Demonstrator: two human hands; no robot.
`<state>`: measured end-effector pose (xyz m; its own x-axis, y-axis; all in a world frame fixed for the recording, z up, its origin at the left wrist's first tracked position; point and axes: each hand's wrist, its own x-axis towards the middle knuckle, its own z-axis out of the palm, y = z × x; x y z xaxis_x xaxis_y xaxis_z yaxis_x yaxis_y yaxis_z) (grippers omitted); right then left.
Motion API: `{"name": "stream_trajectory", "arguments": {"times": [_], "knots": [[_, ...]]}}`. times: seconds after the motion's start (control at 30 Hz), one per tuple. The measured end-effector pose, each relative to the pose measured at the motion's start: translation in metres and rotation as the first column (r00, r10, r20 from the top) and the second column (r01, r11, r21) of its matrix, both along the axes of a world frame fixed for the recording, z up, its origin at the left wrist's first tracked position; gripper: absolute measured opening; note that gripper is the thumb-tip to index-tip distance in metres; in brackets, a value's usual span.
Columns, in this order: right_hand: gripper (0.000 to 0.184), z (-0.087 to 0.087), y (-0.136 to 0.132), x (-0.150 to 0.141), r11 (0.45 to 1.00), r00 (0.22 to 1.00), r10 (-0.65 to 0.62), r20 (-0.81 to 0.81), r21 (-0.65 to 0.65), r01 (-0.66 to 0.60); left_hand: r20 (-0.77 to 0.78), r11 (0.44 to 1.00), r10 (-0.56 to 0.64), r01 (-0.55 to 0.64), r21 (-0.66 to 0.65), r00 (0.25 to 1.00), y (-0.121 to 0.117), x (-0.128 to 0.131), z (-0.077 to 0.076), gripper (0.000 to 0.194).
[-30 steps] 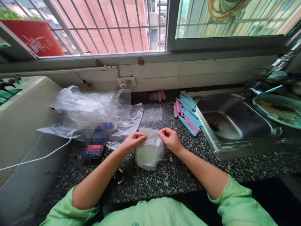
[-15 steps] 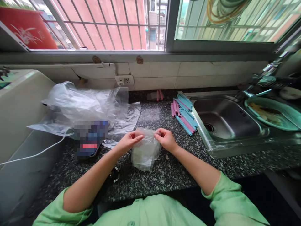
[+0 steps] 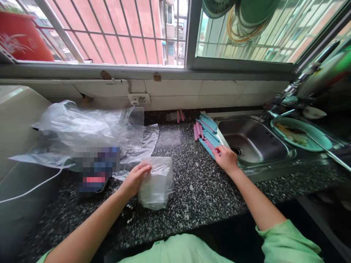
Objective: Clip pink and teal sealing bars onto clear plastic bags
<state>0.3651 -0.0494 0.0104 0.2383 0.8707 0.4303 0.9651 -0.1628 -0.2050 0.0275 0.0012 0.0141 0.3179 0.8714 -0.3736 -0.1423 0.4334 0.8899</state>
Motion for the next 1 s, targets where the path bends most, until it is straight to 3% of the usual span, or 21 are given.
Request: {"name": "stream_trajectory", "arguments": {"times": [0.13,0.27,0.53,0.73,1.0], "knots": [[0.036,-0.01,-0.011,-0.006,0.995,0.968,-0.041,0.248,-0.079,0.062,0.029,0.999,-0.032,0.032,-0.003,0.999,-0.001,0.003,-0.004,0.031],[0.035,-0.009,-0.017,-0.017,0.982,0.933,-0.054,0.355,-0.152,0.115,0.048,1.0,-0.026,0.027,-0.014,0.999,0.0,0.002,-0.007,0.029],[0.025,-0.006,-0.01,-0.017,0.981,0.907,-0.029,0.421,-0.162,0.106,0.049,1.0,-0.012,0.013,-0.028,0.999,0.0,0.002,-0.008,0.029],[0.028,-0.006,0.001,-0.014,0.986,0.887,0.043,0.459,-0.164,0.037,0.043,1.0,0.002,-0.001,-0.021,0.999,0.0,0.002,-0.009,0.027],[0.029,-0.008,-0.015,-0.016,0.988,0.94,0.025,0.339,-0.155,0.029,0.057,1.0,0.008,-0.007,-0.024,0.998,-0.001,0.002,-0.007,0.024]]}}
